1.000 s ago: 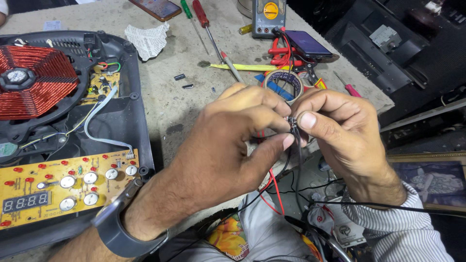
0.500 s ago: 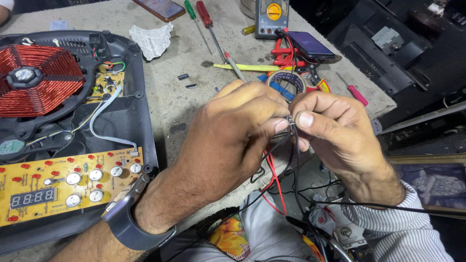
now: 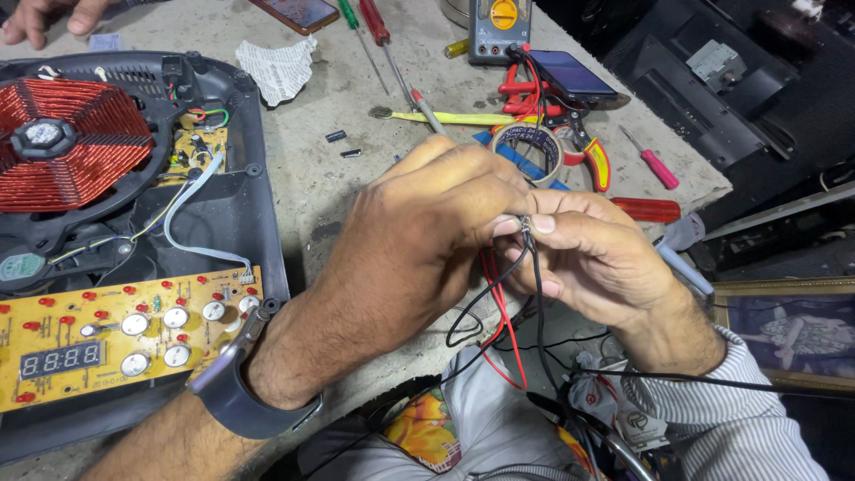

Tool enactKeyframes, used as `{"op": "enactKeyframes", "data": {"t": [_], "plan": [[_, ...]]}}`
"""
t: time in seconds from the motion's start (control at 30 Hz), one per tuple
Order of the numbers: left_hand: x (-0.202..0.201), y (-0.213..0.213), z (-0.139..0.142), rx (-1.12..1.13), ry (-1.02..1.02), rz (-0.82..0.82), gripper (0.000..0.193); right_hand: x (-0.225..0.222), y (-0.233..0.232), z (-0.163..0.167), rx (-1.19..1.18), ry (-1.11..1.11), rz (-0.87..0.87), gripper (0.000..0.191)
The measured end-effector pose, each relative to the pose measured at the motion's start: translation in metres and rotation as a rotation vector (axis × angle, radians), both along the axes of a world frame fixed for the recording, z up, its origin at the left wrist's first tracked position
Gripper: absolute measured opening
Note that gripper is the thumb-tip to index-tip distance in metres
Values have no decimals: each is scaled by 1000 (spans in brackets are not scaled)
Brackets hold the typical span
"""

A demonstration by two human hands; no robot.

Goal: The person twists together the ends of black and red wires attached to a small electronic component, then uses a soldering iron to solder the twisted wire joint, holding the component and wires steady with the other hand.

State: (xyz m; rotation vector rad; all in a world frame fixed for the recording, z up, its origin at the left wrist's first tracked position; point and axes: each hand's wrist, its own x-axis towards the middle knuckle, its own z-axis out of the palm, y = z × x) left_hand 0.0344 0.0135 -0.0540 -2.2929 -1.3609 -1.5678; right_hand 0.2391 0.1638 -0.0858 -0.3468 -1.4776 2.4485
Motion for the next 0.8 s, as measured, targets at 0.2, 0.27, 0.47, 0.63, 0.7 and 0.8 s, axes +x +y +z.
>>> {"op": "enactKeyframes", "data": {"t": [0.2, 0.27, 0.47, 0.63, 0.7, 0.8], "plan": [[-4, 3, -2, -11, -48, -20, 7, -3, -11, -8, 182, 101, -144, 22], [-4, 2, -3, -8, -65, -32, 6, -3, -13, -8, 221, 114, -177, 20], [-2, -1, -2, -5, -56, -13, 12, -2, -15, -3, 257, 70, -232, 27], [0, -2, 1, -11, -47, -22, 6, 5, -18, 1, 418, 98, -156, 25], [0, -2, 2, -24, -44, -29, 8, 6, -19, -2, 412, 62, -203, 22], [-1, -1, 2, -53, -64, -51, 7, 7, -18, -4, 439, 28, -210, 21]]}}
